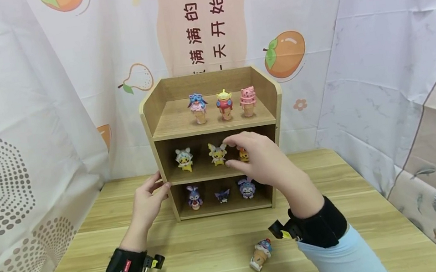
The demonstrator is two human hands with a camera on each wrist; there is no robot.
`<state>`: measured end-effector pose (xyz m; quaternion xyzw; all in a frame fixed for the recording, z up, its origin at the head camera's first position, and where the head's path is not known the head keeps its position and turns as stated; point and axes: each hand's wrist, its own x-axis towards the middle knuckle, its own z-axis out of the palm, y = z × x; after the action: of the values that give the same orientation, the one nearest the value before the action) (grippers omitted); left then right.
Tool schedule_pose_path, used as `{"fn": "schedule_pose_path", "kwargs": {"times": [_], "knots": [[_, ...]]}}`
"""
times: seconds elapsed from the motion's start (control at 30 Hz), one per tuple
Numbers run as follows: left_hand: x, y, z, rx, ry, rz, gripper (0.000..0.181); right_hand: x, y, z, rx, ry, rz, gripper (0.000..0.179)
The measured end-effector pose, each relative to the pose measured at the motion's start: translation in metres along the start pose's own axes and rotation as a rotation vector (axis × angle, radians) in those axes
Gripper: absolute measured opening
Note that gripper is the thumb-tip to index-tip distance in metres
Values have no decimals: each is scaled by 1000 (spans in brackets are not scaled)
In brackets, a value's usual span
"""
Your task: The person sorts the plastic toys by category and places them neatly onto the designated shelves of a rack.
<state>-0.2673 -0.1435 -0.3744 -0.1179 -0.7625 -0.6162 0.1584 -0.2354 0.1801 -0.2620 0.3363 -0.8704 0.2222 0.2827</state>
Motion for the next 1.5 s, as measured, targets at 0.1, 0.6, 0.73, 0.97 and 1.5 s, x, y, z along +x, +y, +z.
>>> {"fn": "schedule_pose_path", "kwargs": {"times": [0.1, 0.6, 0.73, 0.97, 1.5], "knots": [[0, -1, 0, -2, 2, -1, 53, -11, 7, 4, 20, -32, 26, 40], [0, 1, 0, -4, 13, 16, 52, -66, 35, 39, 149, -264, 210, 45], [-1, 2, 0, -5, 11, 23, 52, -78, 41, 47, 177, -332, 238, 47], [-1, 6, 1, 16, 11, 18, 52, -90, 47, 55, 182, -417, 250, 52], [13, -36, 1, -11, 21, 25, 55, -111, 43, 76, 275, -776, 394, 60]]}}
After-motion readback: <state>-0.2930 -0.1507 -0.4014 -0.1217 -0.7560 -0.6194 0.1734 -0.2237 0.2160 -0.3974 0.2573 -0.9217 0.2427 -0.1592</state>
